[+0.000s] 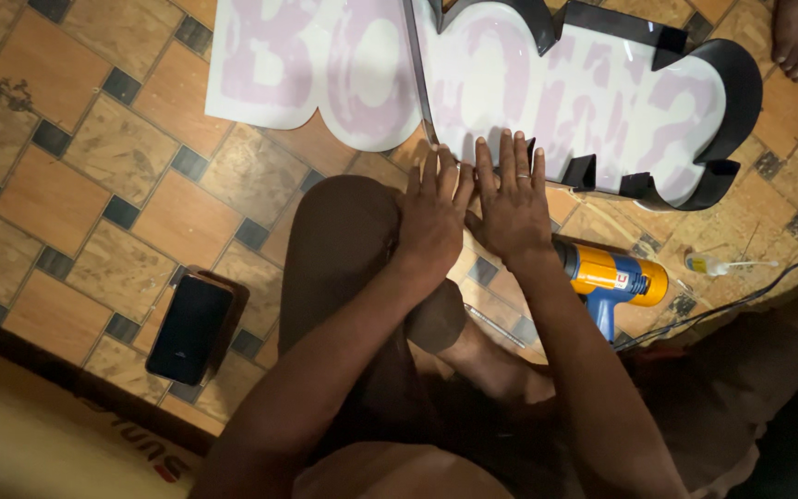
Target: The person applies a white vinyl decal to the face of large black 3D sign letters. They use a heat gun to warm the vinyl, then smooth and press it into place with their hands and a small tool. The person also uses a soldering iron to seal the edges of the vinyl to the letter contours.
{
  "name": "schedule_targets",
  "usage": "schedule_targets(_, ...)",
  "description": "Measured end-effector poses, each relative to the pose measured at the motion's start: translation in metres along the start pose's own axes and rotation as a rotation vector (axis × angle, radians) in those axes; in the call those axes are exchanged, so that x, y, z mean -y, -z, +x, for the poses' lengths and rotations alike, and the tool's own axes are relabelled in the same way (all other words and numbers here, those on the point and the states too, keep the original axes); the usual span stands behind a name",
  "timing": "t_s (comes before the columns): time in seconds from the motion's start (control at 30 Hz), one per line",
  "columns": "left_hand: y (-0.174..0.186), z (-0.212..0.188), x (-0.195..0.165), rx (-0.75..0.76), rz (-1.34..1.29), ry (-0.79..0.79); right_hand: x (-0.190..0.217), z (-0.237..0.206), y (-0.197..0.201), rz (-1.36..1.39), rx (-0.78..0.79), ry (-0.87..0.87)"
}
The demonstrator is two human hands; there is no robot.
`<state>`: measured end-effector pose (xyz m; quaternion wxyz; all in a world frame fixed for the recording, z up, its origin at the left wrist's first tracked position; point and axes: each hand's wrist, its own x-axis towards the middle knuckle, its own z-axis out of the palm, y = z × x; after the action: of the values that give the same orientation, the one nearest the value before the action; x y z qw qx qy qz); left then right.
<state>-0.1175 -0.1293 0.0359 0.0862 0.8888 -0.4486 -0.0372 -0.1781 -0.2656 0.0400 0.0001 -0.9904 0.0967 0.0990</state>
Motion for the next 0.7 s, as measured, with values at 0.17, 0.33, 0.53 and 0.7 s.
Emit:
schedule_targets(0.17,-0.001,0.001,0.002,-0.028,-0.100,0.000,0.001,0.000,-0.001,-0.006,-0.020,0.003)
schedule_targets(0.33,-0.002,0.001,0.002,-0.007,-0.183,0.018,0.001,0.001,0.000,-0.012,-0.015,0.010)
schedule_targets(0.53,-0.007,0.002,0.001,-0.037,-0.205,0.048,-0.001,0.000,-0.003,0.016,-0.034,0.010)
schedule_targets(0.7,-0.011,-0.001,0.004,-0.016,-0.174,0.026,-0.003,0.001,-0.007,0.028,-0.029,-0.007)
